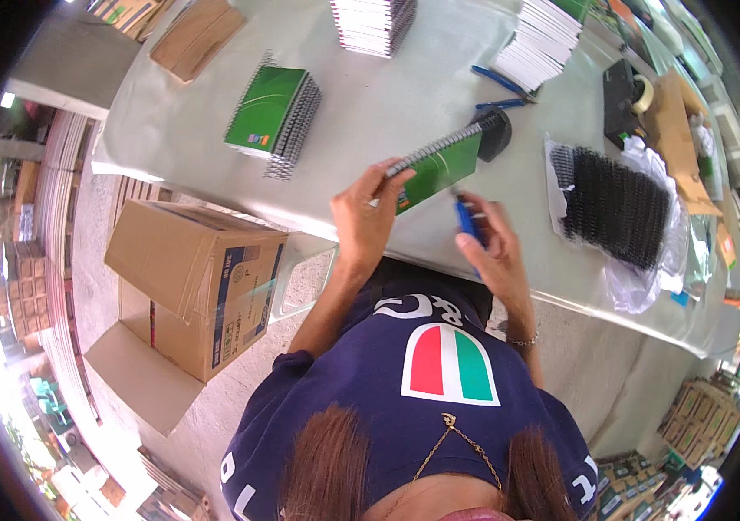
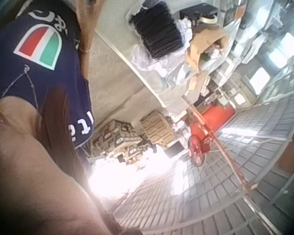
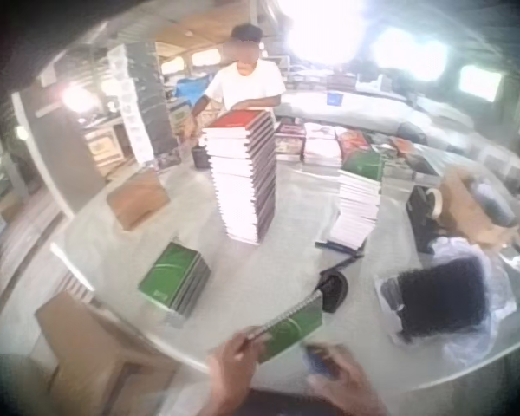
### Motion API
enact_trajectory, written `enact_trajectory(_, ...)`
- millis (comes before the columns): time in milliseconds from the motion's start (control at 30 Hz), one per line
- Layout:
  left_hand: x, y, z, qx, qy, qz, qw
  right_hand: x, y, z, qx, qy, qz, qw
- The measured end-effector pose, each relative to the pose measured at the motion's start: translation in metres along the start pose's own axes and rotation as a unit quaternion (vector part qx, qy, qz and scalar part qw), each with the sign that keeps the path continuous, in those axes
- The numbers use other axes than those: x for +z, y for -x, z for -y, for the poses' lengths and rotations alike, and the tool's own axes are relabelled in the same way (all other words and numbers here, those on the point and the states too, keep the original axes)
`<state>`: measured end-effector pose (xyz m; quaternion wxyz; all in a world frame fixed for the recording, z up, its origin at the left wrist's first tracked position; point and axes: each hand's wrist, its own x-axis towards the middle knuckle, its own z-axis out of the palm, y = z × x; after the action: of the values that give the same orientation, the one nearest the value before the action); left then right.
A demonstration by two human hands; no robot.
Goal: The person assembles spiral-bound notebooks by inserting a metal coil into the punched holes, using a black plastic guide to align the coil and pliers to crimp the ends. The person repeatedly picks up notebooks and coils, inserts the coil, and secures it before stacking the finished notebook.
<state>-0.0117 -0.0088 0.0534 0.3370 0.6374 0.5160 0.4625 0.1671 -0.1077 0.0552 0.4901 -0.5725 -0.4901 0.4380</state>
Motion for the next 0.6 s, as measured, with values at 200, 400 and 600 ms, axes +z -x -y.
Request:
enact_trajectory(200, -0.075, -0.054, -0.003, 0.024, 0.063, -0.148, 0.987, -0.048, -0.004, -0.05, -0.087, 0.372, -0.187, 0.905)
enact_trajectory(400, -0.141, -0.12, 0.005, 0.088, 0.081, -0.162, 0.98, -0.048, -0.005, -0.054, -0.084, 0.416, -0.189, 0.886)
enact_trajectory(600, -0.165, -0.188, 0.005, 0.162, -0.097, -0.137, 0.972, -0.047, -0.005, -0.049, -0.072, 0.419, -0.192, 0.885)
